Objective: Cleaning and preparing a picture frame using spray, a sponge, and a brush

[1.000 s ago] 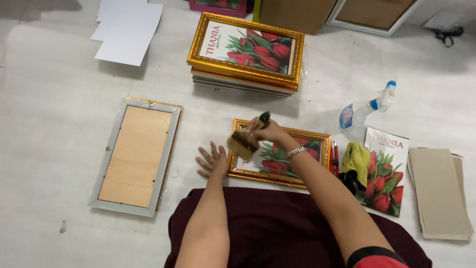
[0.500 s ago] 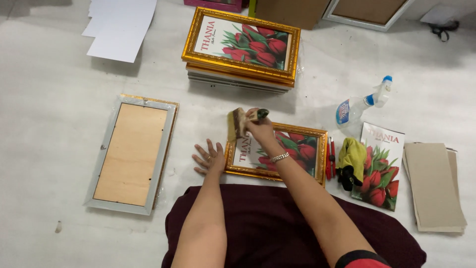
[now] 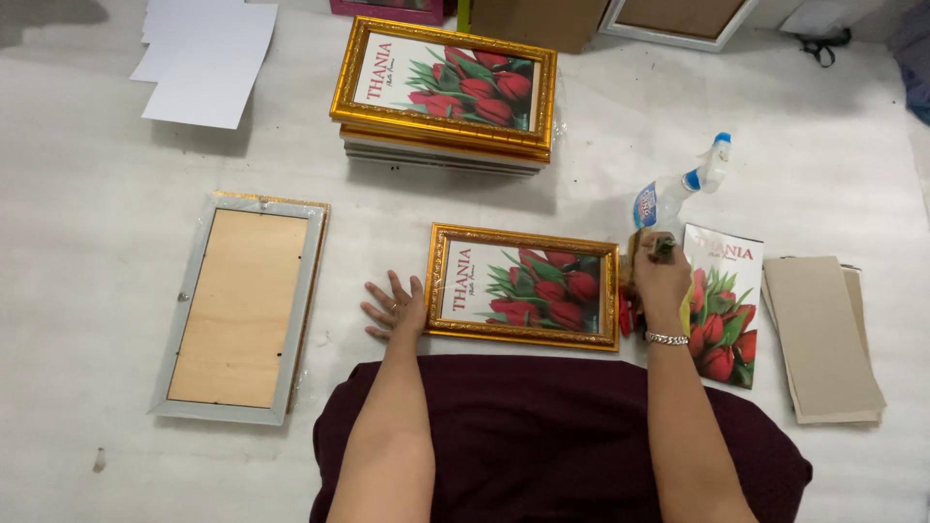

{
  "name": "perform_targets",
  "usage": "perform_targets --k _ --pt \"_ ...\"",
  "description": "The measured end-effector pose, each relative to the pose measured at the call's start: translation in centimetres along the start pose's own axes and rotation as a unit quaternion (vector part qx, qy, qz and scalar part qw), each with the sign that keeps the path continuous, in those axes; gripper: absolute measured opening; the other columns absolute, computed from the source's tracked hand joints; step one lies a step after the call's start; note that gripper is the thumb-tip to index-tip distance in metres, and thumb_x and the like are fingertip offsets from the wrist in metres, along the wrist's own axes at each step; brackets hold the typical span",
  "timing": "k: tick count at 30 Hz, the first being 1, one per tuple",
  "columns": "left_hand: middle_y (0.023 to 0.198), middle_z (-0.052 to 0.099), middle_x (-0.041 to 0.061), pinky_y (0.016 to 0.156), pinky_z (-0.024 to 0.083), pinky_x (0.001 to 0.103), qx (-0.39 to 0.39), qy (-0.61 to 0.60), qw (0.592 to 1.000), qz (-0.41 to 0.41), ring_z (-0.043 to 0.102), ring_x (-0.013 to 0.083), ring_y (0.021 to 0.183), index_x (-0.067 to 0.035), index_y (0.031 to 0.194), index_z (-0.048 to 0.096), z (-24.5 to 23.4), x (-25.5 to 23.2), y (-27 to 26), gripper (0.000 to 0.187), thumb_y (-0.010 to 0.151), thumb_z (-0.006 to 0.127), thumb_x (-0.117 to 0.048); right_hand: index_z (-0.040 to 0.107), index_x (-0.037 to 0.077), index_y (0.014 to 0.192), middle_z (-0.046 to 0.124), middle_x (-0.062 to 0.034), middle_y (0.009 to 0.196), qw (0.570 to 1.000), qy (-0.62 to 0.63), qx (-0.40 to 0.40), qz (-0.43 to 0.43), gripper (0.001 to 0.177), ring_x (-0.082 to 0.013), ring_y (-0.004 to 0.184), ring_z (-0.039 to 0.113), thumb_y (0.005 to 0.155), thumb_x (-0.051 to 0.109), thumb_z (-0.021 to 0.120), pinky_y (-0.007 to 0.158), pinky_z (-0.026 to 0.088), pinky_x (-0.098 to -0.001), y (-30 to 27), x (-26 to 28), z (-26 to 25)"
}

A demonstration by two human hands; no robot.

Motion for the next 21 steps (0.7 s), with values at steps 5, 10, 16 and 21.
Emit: perform_targets --k 5,10,16,21 --pt "0.163 -0.04 -0.004 0.113 -0.024 0.071 0.004 -0.006 1.0 0.01 -0.035 0.0417 0.148 -0.048 0.161 -0.01 -0.2 0.1 -0.4 0.078 0.095 0.005 -0.087 0.069 0.015 0.119 0.069 -0.0154 0.106 0.978 -0.068 0.03 -0.197 0.028 -0.0385 0.091 0.071 0.091 0.009 0.07 0.078 0.059 -0.0503 -9.1 10.6 -0.7" --pt "0.163 -0.041 -0.004 0.113 -0.025 0.071 0.006 -0.016 1.0 0.0 -0.034 0.0419 0.148 -0.046 0.162 -0.009 -0.5 0.0 -1.2 0.076 0.098 0.007 -0.083 0.065 0.025 0.128 0.066 -0.008 0.11 0.953 -0.107 0.074 -0.274 0.044 -0.038 0.094 0.073 0.085 0.021 0.074 0.077 0.061 -0.0535 -15.4 14.4 8.9" --pt "0.164 -0.039 -0.005 0.115 -0.025 0.068 0.014 -0.031 0.999 0.002 -0.033 0.0399 0.149 -0.048 0.162 -0.007 -1.7 -1.2 -3.0 0.07 0.099 0.004 -0.079 0.069 0.023 0.099 0.069 -0.0004 0.093 0.879 0.298 0.343 -0.143 0.016 -0.0257 0.087 0.074 0.084 0.017 0.066 0.083 0.059 -0.0393 -25.8 24.8 10.7" --pt "0.163 -0.04 -0.007 0.115 -0.025 0.068 0.01 -0.024 1.0 0.0 -0.034 0.0383 0.149 -0.048 0.161 -0.007 -0.9 -0.8 -1.8 0.069 0.1 0.003 -0.078 0.07 0.027 0.091 0.077 -0.005 0.09 0.894 0.289 0.336 -0.069 0.016 -0.0246 0.089 0.076 0.08 0.017 0.072 0.084 0.058 -0.0368 -24.2 21.3 12.1"
Point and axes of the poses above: each hand's wrist, its own y-axis towards the middle knuckle, its own z-axis out of the palm, x = y × z, the point moved 9 cm from there along y, towards the middle knuckle
